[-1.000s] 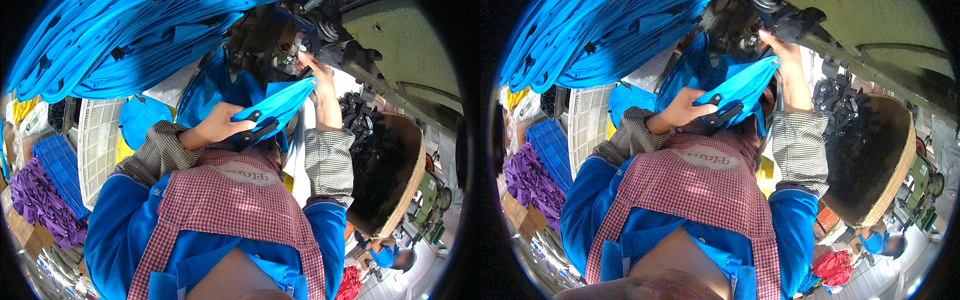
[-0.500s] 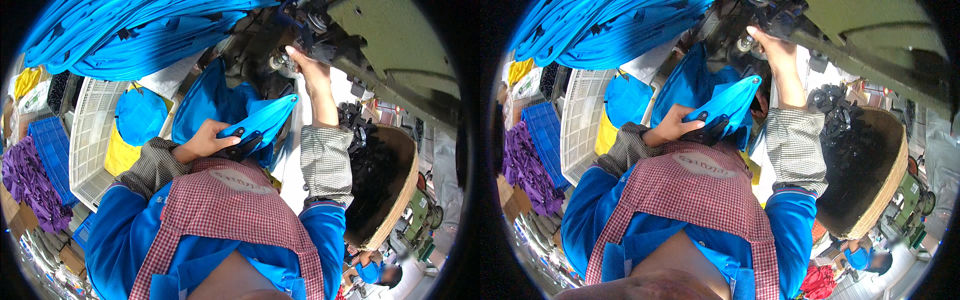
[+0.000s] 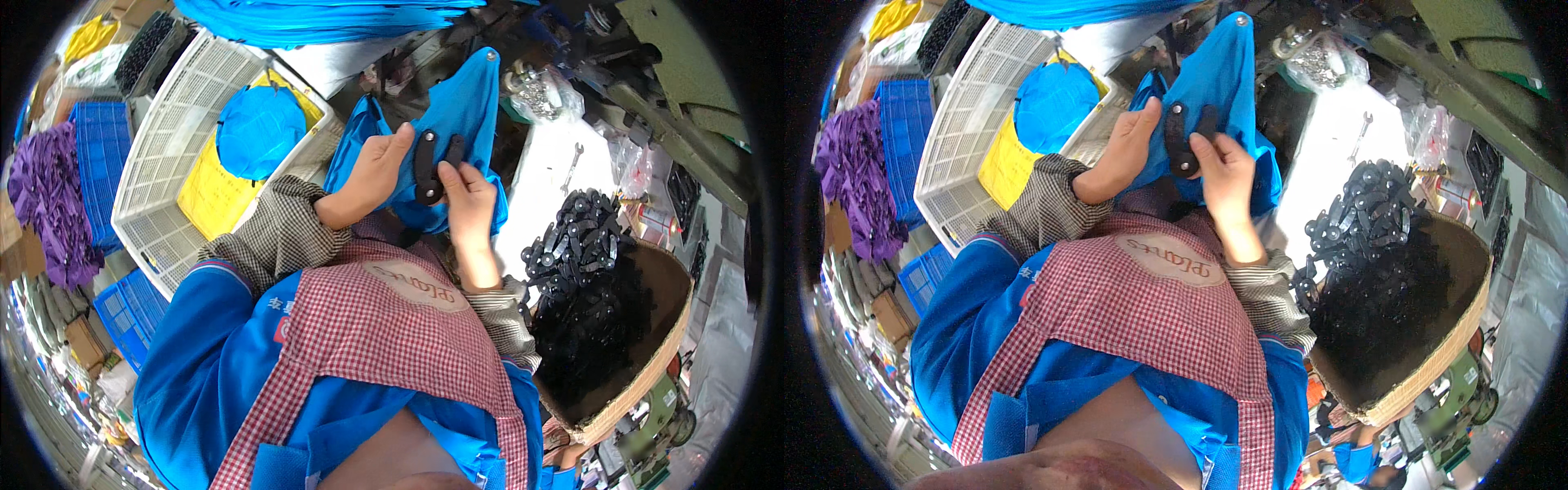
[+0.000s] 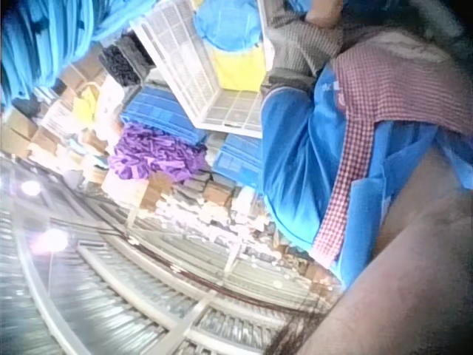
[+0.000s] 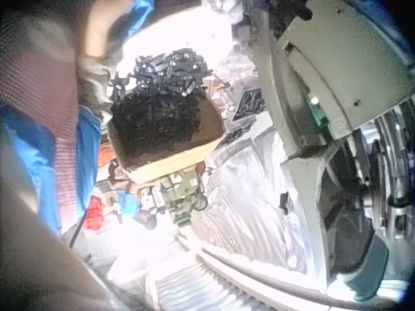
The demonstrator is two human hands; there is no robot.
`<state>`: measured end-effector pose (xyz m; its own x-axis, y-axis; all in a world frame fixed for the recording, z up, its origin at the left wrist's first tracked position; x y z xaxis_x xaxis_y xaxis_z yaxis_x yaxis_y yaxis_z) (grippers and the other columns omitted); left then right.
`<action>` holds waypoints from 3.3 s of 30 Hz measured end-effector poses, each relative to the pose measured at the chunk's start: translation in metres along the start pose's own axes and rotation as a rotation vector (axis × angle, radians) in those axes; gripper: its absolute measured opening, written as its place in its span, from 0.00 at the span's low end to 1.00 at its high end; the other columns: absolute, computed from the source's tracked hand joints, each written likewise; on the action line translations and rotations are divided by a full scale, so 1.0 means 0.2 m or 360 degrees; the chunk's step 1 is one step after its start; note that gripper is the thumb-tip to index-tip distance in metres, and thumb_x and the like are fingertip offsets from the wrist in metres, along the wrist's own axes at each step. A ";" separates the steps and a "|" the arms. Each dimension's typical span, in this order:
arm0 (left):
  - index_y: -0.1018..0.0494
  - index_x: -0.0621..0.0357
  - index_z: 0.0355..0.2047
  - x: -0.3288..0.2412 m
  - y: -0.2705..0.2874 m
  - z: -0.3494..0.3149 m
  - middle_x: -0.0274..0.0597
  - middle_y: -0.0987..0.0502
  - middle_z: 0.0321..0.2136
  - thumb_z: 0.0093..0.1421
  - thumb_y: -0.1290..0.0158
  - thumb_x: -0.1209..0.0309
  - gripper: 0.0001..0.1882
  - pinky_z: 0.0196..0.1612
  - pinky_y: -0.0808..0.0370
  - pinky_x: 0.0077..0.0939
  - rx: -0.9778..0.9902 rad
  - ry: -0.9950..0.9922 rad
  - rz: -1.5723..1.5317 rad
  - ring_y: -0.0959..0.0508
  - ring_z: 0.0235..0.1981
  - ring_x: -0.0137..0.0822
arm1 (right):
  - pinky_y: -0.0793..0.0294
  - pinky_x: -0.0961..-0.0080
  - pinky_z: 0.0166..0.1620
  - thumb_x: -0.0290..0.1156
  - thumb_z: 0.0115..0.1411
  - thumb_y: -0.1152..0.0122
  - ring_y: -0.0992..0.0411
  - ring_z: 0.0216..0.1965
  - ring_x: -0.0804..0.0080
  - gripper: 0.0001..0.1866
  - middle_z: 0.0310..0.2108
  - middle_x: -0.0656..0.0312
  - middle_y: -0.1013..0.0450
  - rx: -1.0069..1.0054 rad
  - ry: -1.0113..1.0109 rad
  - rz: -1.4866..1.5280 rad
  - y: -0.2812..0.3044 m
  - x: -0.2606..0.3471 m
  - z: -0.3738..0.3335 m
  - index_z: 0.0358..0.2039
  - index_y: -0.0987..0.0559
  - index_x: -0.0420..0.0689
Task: The person repeatedly picks up blue fabric items and black plastic clips, attaches the clips to the fabric using a press machine, and places the finished items into a white basket. The process is repeated for multiple items in a factory setting.
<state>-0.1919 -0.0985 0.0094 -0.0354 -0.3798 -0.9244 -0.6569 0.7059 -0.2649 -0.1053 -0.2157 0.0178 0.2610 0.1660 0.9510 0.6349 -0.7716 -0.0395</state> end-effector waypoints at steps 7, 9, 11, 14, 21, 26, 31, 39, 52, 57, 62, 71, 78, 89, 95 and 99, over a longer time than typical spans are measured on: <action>0.29 0.59 0.21 -0.03 -0.06 -0.02 0.22 0.34 0.17 0.65 0.63 0.55 0.24 0.20 0.42 0.13 0.0095 0.0029 0.0104 0.38 0.19 0.14 | 0.37 0.88 0.17 0.27 0.56 0.44 0.37 0.14 0.86 0.14 0.12 0.69 0.35 0.0102 0.0095 -0.0148 0.14 0.08 0.02 0.14 0.30 0.44; 0.30 0.59 0.19 -0.01 -0.08 -0.01 0.21 0.35 0.16 0.65 0.63 0.55 0.25 0.19 0.44 0.13 0.0078 -0.0104 0.0124 0.39 0.18 0.13 | 0.37 0.88 0.17 0.25 0.56 0.43 0.37 0.14 0.86 0.14 0.12 0.70 0.35 0.0069 0.0061 -0.0089 0.05 0.10 -0.04 0.13 0.31 0.43; 0.30 0.59 0.20 -0.02 -0.08 0.01 0.21 0.35 0.16 0.65 0.63 0.55 0.25 0.18 0.44 0.12 0.0107 -0.0127 0.0133 0.40 0.17 0.13 | 0.35 0.88 0.19 0.26 0.56 0.44 0.36 0.15 0.86 0.13 0.14 0.68 0.33 0.0113 0.0026 0.0047 0.10 0.07 0.00 0.15 0.29 0.42; 0.29 0.60 0.22 -0.03 -0.06 0.03 0.22 0.35 0.17 0.65 0.63 0.55 0.25 0.20 0.42 0.12 0.0159 -0.0059 0.0064 0.39 0.18 0.14 | 0.34 0.88 0.20 0.31 0.58 0.45 0.34 0.15 0.85 0.12 0.16 0.67 0.31 -0.0059 0.0081 0.0023 0.15 0.17 0.01 0.19 0.29 0.41; 0.38 0.65 0.14 -0.04 -0.13 0.08 0.26 0.47 0.12 0.64 0.61 0.54 0.28 0.16 0.51 0.22 0.0010 -0.0260 -0.0070 0.47 0.16 0.19 | 0.36 0.89 0.20 0.30 0.58 0.44 0.35 0.16 0.85 0.11 0.16 0.68 0.31 0.0099 0.0084 -0.0068 0.09 0.17 0.01 0.21 0.27 0.40; 0.38 0.66 0.14 -0.07 -0.12 0.10 0.30 0.47 0.11 0.63 0.60 0.54 0.29 0.16 0.51 0.25 0.0051 -0.0253 0.0032 0.47 0.15 0.21 | 0.36 0.89 0.21 0.31 0.58 0.44 0.35 0.17 0.85 0.10 0.17 0.68 0.30 0.0044 0.0065 -0.0059 0.09 0.20 0.04 0.23 0.26 0.40; 0.33 0.66 0.19 -0.10 -0.09 0.12 0.39 0.43 0.10 0.63 0.60 0.57 0.24 0.16 0.47 0.26 0.0026 -0.0427 0.0156 0.44 0.14 0.24 | 0.32 0.86 0.22 0.32 0.59 0.45 0.31 0.17 0.81 0.10 0.19 0.64 0.28 -0.0104 0.0193 -0.0050 0.15 0.23 0.08 0.25 0.26 0.39; 0.28 0.66 0.40 -0.20 -0.10 0.11 0.32 0.25 0.26 0.59 0.50 0.64 0.16 0.31 0.32 0.15 0.0252 -0.0474 0.0123 0.31 0.27 0.19 | 0.39 0.89 0.20 0.31 0.58 0.44 0.36 0.17 0.87 0.10 0.16 0.68 0.30 -0.0146 0.0198 -0.0347 0.12 0.21 0.07 0.22 0.26 0.41; 0.33 0.65 0.47 -0.16 0.01 0.33 0.40 0.24 0.37 0.51 0.43 0.68 0.24 0.46 0.30 0.23 0.0763 0.0192 -0.0558 0.25 0.37 0.27 | 0.33 0.82 0.41 0.29 0.54 0.40 0.33 0.35 0.82 0.15 0.34 0.67 0.28 0.0317 0.0240 0.0093 0.28 0.12 0.27 0.41 0.29 0.38; 0.30 0.65 0.43 -0.26 -0.08 0.42 0.41 0.24 0.35 0.49 0.41 0.65 0.23 0.41 0.28 0.22 0.0508 0.0254 -0.0091 0.24 0.35 0.29 | 0.32 0.85 0.37 0.28 0.55 0.41 0.33 0.31 0.84 0.10 0.30 0.66 0.27 0.0101 0.0249 -0.0110 0.21 0.21 0.28 0.36 0.26 0.39; 0.28 0.66 0.39 -0.25 -0.12 0.58 0.43 0.23 0.33 0.49 0.40 0.65 0.21 0.39 0.27 0.22 0.0628 0.0294 -0.0136 0.24 0.32 0.30 | 0.30 0.83 0.36 0.28 0.53 0.39 0.30 0.30 0.82 0.11 0.31 0.64 0.25 0.0114 0.0065 -0.0005 0.22 0.27 0.34 0.36 0.25 0.39; 0.30 0.68 0.41 -0.32 -0.22 0.86 0.46 0.24 0.36 0.39 0.36 0.67 0.29 0.44 0.29 0.28 0.1007 0.0030 0.0699 0.24 0.37 0.36 | 0.29 0.81 0.36 0.29 0.50 0.36 0.29 0.30 0.81 0.13 0.30 0.63 0.25 0.0118 -0.0175 0.0052 0.28 0.32 0.45 0.36 0.24 0.38; 0.27 0.65 0.38 -0.32 -0.38 1.04 0.42 0.23 0.32 0.42 0.38 0.70 0.21 0.40 0.29 0.24 0.1203 -0.0069 0.0513 0.25 0.33 0.31 | 0.29 0.79 0.37 0.28 0.49 0.36 0.29 0.30 0.78 0.13 0.31 0.62 0.25 -0.0120 -0.0053 0.0096 0.33 0.40 0.52 0.35 0.23 0.37; 0.25 0.63 0.36 -0.27 -0.49 1.18 0.39 0.22 0.30 0.44 0.40 0.72 0.17 0.37 0.30 0.21 0.1194 -0.0117 0.0552 0.25 0.31 0.28 | 0.33 0.77 0.45 0.29 0.48 0.34 0.30 0.38 0.75 0.17 0.37 0.61 0.26 -0.0264 0.0090 -0.0177 0.41 0.45 0.64 0.38 0.24 0.36; 0.25 0.64 0.36 -0.29 -0.51 1.15 0.39 0.23 0.30 0.43 0.39 0.72 0.18 0.37 0.30 0.22 0.1107 -0.0157 0.0652 0.25 0.31 0.28 | 0.36 0.76 0.49 0.29 0.48 0.35 0.32 0.42 0.73 0.19 0.40 0.60 0.27 -0.0284 0.0127 -0.0159 0.44 0.41 0.66 0.41 0.25 0.36; 0.25 0.64 0.35 -0.34 -0.48 1.11 0.40 0.23 0.29 0.41 0.39 0.72 0.18 0.37 0.30 0.23 0.0981 -0.0052 0.0627 0.25 0.32 0.29 | 0.37 0.76 0.50 0.31 0.49 0.35 0.32 0.42 0.72 0.20 0.40 0.60 0.28 -0.0238 0.0084 -0.0250 0.41 0.46 0.64 0.42 0.26 0.37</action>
<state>0.0415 -0.0079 0.0364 -0.1530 -0.0173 -0.9881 -0.0565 0.9984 -0.0088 0.0636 -0.1856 0.0629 0.1264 0.2619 0.9568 0.5487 -0.8220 0.1525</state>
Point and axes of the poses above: each hand's wrist, its own z-axis towards the middle knuckle, its own y-axis out of the back of the hand, x = y × z, the point moved 2 cm from there along z, towards the middle knuckle
